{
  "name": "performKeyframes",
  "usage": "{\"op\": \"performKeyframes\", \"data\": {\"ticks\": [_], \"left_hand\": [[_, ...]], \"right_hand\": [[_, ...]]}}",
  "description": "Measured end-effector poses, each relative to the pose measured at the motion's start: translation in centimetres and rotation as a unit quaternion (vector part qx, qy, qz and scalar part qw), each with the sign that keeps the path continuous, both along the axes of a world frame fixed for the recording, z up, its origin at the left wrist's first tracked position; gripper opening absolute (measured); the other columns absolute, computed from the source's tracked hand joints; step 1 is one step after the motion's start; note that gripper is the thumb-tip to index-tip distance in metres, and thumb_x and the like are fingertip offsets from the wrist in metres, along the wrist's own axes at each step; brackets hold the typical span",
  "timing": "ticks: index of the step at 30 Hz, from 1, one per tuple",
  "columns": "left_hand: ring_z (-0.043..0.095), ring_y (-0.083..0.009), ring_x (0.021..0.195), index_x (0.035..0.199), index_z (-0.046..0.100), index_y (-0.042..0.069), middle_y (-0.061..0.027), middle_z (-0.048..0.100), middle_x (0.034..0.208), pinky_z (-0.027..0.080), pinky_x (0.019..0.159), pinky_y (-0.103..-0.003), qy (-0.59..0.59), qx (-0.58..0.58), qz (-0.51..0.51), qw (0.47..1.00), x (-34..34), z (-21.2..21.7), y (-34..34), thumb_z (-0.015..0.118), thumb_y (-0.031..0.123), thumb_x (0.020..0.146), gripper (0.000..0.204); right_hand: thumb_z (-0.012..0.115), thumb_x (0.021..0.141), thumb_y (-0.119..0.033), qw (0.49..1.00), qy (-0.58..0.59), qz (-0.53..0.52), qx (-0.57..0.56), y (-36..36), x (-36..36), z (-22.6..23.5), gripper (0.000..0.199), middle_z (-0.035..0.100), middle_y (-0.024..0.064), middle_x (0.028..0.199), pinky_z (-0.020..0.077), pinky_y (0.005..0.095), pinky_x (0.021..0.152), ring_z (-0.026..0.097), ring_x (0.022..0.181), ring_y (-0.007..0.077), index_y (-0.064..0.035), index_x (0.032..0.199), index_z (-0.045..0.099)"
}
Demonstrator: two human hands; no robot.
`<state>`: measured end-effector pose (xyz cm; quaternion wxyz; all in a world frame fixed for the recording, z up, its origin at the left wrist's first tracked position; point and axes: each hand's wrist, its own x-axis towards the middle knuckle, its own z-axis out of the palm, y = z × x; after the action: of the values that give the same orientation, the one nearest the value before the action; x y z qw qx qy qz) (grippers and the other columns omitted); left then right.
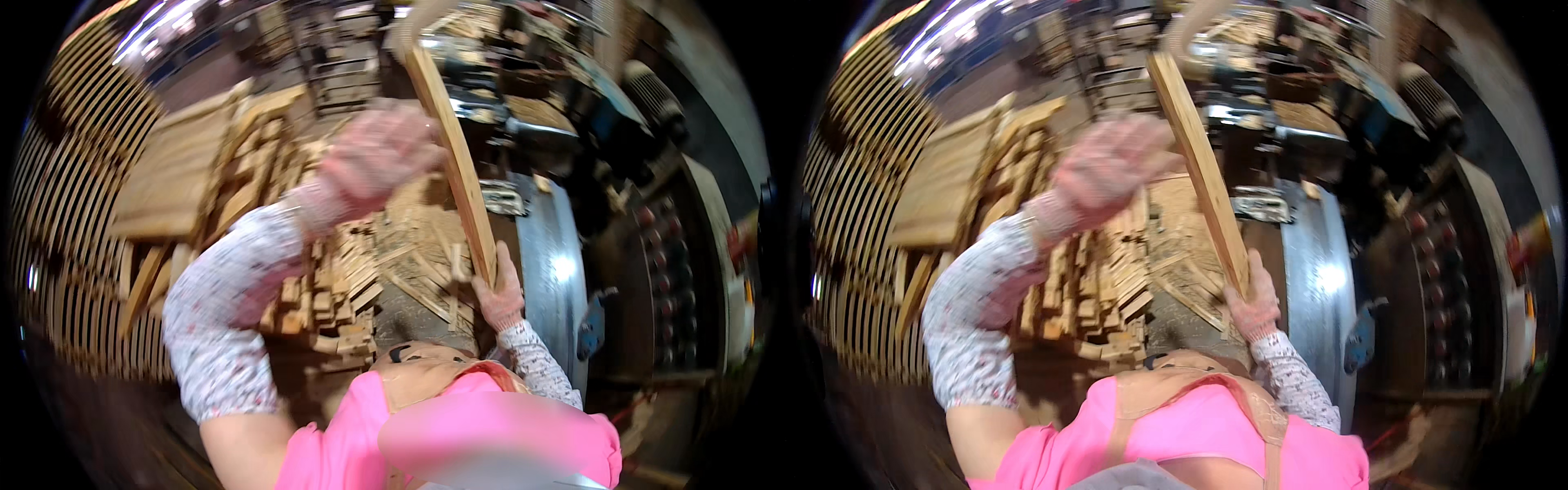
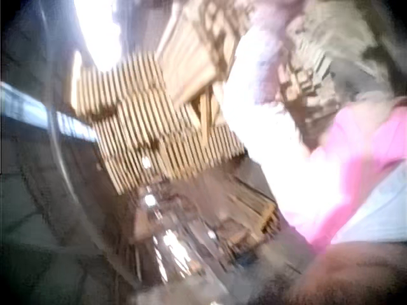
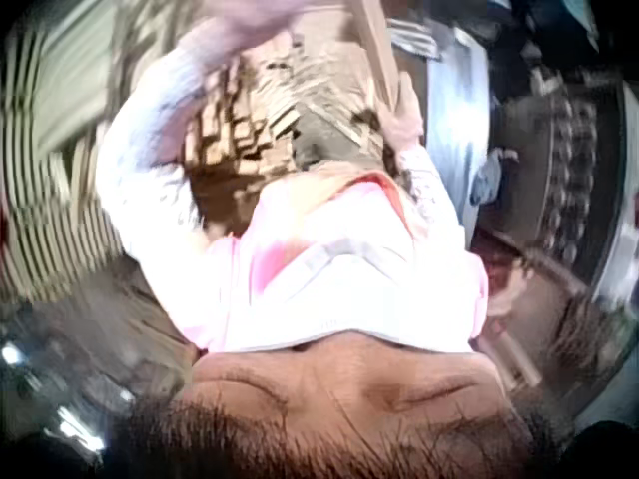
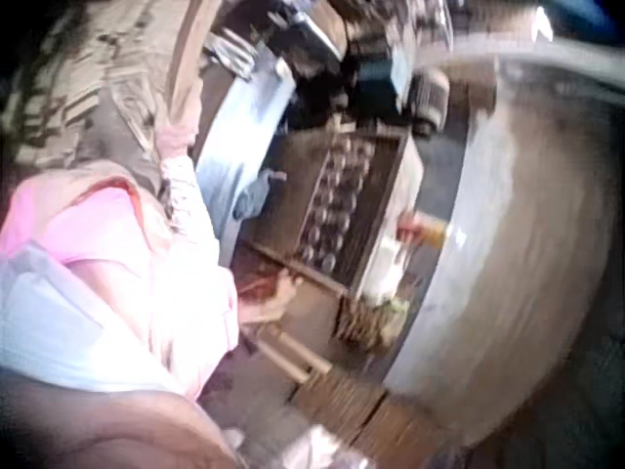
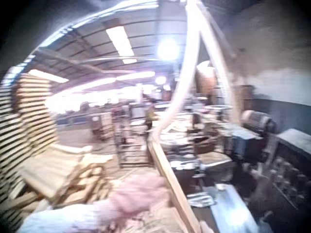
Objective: The person repeatedly picks up wooden planks from a stack and feeds them into a woodworking machine. The person handles the planks one at a time, placing them onto the machine's feed table and guiding them through the mechanism. The processed planks are then moved aside.
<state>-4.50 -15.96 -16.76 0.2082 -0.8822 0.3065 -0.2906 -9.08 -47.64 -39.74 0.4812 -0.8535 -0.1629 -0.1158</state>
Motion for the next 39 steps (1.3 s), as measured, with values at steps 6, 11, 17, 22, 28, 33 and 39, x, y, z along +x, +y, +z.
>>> {"op": "performKeyframes", "data": {"ticks": [6,11,17,22,28,33,39], "left_hand": [[0.050,-0.0372,0.144,0.146,0.060,0.017,-0.0176,0.051,0.156,0.044,0.120,-0.045,-0.072,-0.109,0.133,0.982,-1.9,2.5,14.7,0.076,0.002,0.077,0.072],[0.048,-0.0286,0.145,0.160,0.043,0.019,-0.0082,0.037,0.169,0.043,0.121,-0.039,0.006,0.018,0.419,0.908,-8.5,4.3,26.3,0.077,0.020,0.089,0.079],[0.055,-0.0299,0.139,0.161,0.041,0.013,-0.0157,0.044,0.162,0.046,0.116,-0.043,0.063,-0.053,0.442,0.893,-4.2,2.7,24.1,0.072,0.024,0.092,0.076],[0.056,-0.0311,0.138,0.160,0.041,0.012,-0.0168,0.047,0.159,0.047,0.115,-0.044,0.046,-0.091,0.347,0.932,0.5,-1.9,20.1,0.069,0.024,0.095,0.072],[0.057,-0.0327,0.137,0.159,0.042,0.010,-0.0181,0.050,0.156,0.048,0.115,-0.046,0.029,-0.121,0.311,0.942,-1.0,-3.9,19.0,0.064,0.024,0.097,0.068],[0.058,-0.0339,0.135,0.159,0.042,0.008,-0.0192,0.054,0.153,0.048,0.114,-0.048,-0.005,-0.130,0.317,0.939,-4.7,-2.3,21.3,0.060,0.024,0.099,0.064],[0.059,-0.0355,0.134,0.158,0.043,0.006,-0.0205,0.057,0.149,0.049,0.113,-0.049,-0.051,-0.121,0.303,0.944,-10.9,1.7,25.3,0.056,0.024,0.102,0.061]], "right_hand": [[0.081,0.081,-0.015,0.889,0.140,-0.312,-0.304,-18.0,-12.4,-6.6,0.073,0.068,0.0212,0.116,0.0510,0.0552,0.094,0.064,0.108,0.0449,-0.0068,0.147,0.052],[0.079,0.084,-0.016,0.865,0.135,-0.375,-0.306,-19.1,-6.7,-7.4,0.062,0.070,0.0196,0.112,0.0515,0.0546,0.092,0.066,0.106,0.0418,-0.0073,0.141,0.056],[0.074,0.090,-0.028,0.899,0.002,-0.390,-0.198,-17.5,12.0,-9.9,0.062,0.066,0.0136,0.137,0.0515,0.0485,0.103,0.063,0.124,0.0323,-0.0117,0.147,0.055],[0.063,0.097,-0.031,0.890,0.109,-0.341,-0.281,-17.5,9.0,-11.0,0.057,0.058,0.0106,0.138,0.0492,0.0500,0.101,0.059,0.116,0.0301,-0.0215,0.152,0.051],[0.074,0.085,-0.019,0.891,0.096,-0.343,-0.281,-19.7,-9.7,-10.8,0.046,0.067,0.0093,0.120,0.0503,0.0493,0.094,0.061,0.111,0.0326,-0.0162,0.130,0.065],[0.074,0.084,-0.021,0.855,0.131,-0.382,-0.325,-21.3,-14.6,-10.7,0.045,0.068,0.0060,0.126,0.0498,0.0497,0.095,0.059,0.117,0.0301,-0.0193,0.128,0.067],[0.073,0.084,-0.023,0.887,-0.002,-0.344,-0.308,-20.0,-0.1,-10.8,0.029,0.070,0.0057,0.115,0.0498,0.0480,0.096,0.062,0.112,0.0301,-0.0153,0.112,0.071]]}}
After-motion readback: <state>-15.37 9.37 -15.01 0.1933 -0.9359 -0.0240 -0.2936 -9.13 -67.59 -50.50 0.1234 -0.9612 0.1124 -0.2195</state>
